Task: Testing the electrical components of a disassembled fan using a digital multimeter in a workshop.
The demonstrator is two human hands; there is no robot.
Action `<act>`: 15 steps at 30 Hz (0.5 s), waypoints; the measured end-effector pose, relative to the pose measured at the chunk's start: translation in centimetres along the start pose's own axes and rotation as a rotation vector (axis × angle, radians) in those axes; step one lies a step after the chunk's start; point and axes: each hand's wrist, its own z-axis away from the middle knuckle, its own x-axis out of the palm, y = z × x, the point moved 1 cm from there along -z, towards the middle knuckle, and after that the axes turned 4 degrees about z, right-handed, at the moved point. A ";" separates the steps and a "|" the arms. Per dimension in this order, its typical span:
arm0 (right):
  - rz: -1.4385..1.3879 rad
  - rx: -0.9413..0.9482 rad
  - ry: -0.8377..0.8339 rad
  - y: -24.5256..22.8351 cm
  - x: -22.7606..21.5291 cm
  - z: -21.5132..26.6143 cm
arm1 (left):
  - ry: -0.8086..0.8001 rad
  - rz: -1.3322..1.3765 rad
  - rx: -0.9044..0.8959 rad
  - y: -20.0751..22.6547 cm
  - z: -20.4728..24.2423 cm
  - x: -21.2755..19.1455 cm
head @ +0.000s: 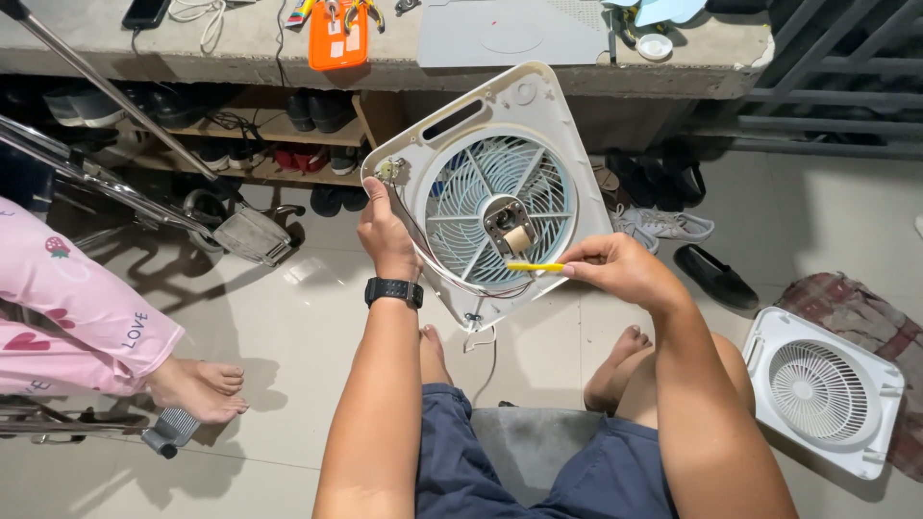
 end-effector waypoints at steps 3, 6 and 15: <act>0.149 0.092 0.080 2.9 -0.4 -1.6 | 0.029 0.034 -0.014 -1.0 -0.9 -0.5; 0.501 0.174 0.129 2.3 -1.6 -1.1 | 0.056 0.040 -0.011 1.0 0.7 -0.1; 0.055 -0.036 0.392 3.2 -2.0 -1.1 | 0.083 0.088 -0.011 1.8 1.2 0.0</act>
